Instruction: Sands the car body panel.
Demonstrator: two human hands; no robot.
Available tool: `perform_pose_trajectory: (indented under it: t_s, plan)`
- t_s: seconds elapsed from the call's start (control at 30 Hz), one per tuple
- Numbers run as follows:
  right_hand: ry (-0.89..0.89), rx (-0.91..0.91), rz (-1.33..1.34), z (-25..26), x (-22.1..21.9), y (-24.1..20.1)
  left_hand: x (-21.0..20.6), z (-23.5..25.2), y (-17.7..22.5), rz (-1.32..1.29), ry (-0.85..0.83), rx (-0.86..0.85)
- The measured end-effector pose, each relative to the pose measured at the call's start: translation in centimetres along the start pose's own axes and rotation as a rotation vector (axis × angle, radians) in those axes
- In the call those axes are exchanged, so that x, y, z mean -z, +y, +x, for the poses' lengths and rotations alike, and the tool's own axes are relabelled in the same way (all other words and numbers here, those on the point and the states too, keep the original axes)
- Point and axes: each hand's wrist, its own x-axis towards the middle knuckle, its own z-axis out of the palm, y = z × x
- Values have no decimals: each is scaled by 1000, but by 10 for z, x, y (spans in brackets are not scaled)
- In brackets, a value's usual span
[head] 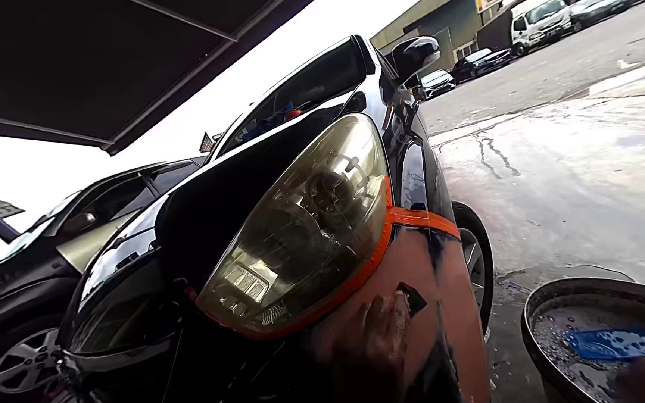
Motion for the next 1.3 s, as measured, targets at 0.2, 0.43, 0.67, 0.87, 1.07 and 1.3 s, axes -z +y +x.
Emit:
perform_pose_trajectory:
  t_s: [0.2, 0.43, 0.67, 0.87, 1.07, 1.3]
  plan:
    - [-374, 714, 340, -174, 27, -208, 20, -31, 6, -141, -162, -82]
    - [550, 1089, -143, -202, 24, -236, 15, -27, 6, -120, -135, -12]
    - [564, 627, -372, -66, 2, -76, -6, 16, -15, -107, -76, -147]
    - [516, 581, -384, -60, -21, 20, 26, -42, -12, -165, -183, -210]
    - [638, 612, -419, -58, -28, 23, 5, -3, 11, -91, -133, -196]
    - [644, 547, -403, -64, -25, 19, -9, 20, -3, -167, -230, -308]
